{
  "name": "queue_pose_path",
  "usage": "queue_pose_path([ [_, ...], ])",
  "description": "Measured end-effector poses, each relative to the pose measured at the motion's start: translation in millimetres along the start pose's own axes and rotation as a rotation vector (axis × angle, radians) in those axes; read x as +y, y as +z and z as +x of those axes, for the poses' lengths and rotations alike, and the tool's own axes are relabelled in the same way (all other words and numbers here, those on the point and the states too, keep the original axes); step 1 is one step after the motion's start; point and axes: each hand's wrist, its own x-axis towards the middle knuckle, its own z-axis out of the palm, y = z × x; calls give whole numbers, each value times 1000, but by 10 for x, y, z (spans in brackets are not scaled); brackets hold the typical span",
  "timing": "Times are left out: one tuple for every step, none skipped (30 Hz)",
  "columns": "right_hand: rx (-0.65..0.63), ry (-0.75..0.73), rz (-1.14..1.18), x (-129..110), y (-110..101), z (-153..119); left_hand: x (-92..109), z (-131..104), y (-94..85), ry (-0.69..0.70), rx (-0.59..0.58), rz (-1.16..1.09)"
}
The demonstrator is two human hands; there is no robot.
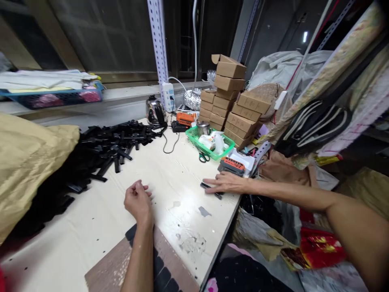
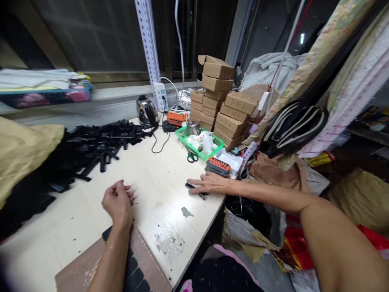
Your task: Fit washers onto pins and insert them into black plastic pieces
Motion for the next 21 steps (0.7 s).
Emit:
queue_pose_path([
  [-41,-77,-11,-3,39,115,-5,5,-22,-13,-8,-23],
  [-64,-132,-18,-4,63,222,-3,8,-42,-37,-21,-47],
  [-56,-153,-20,-8,76,330,8,6,-58,-62,-38,-74],
  [-13,-137,-14,-23,80,447,30,-3,-66,-85,-72,-115],
  [53,-93,3,-54,80,577,62,-20,-66,-122,-125,-158],
  [124,-32,30,-106,78,722,101,-45,-59,-158,-203,-208],
  [184,31,68,-181,78,879,142,-75,-45,-175,-321,-261],
  [219,82,111,-274,78,1043,182,-108,-28,-187,-424,-327],
  [227,114,160,-377,78,1212,215,-140,-11,-212,-526,-403],
  [202,110,216,-479,74,1382,238,-166,2,-237,-608,-481],
  [126,74,278,-570,61,1552,250,-181,9,-264,-671,-541],
  [1,23,344,-643,37,1722,251,-184,8,-291,-665,-580],
  [-156,-28,407,-694,-3,1897,241,-173,0,-319,-614,-609],
  [-289,-45,453,-723,-59,2080,225,-152,-16,-343,-518,-628],
  [-362,-19,479,-735,-128,2274,204,-122,-38,-357,-388,-634],
  [-379,36,486,-738,-204,2482,184,-90,-63,-361,-256,-630],
  [-255,144,467,-739,-278,2703,165,-58,-88,-353,-134,-616],
  [-112,220,435,-747,-343,2933,149,-30,-111,-336,-35,-595],
  [-11,257,408,-767,-391,3167,137,-7,-129,-319,32,-574],
  [73,300,374,-804,-415,3394,127,13,-142,-307,73,-562],
  [128,341,341,-855,-416,3608,118,30,-149,-302,102,-563],
])
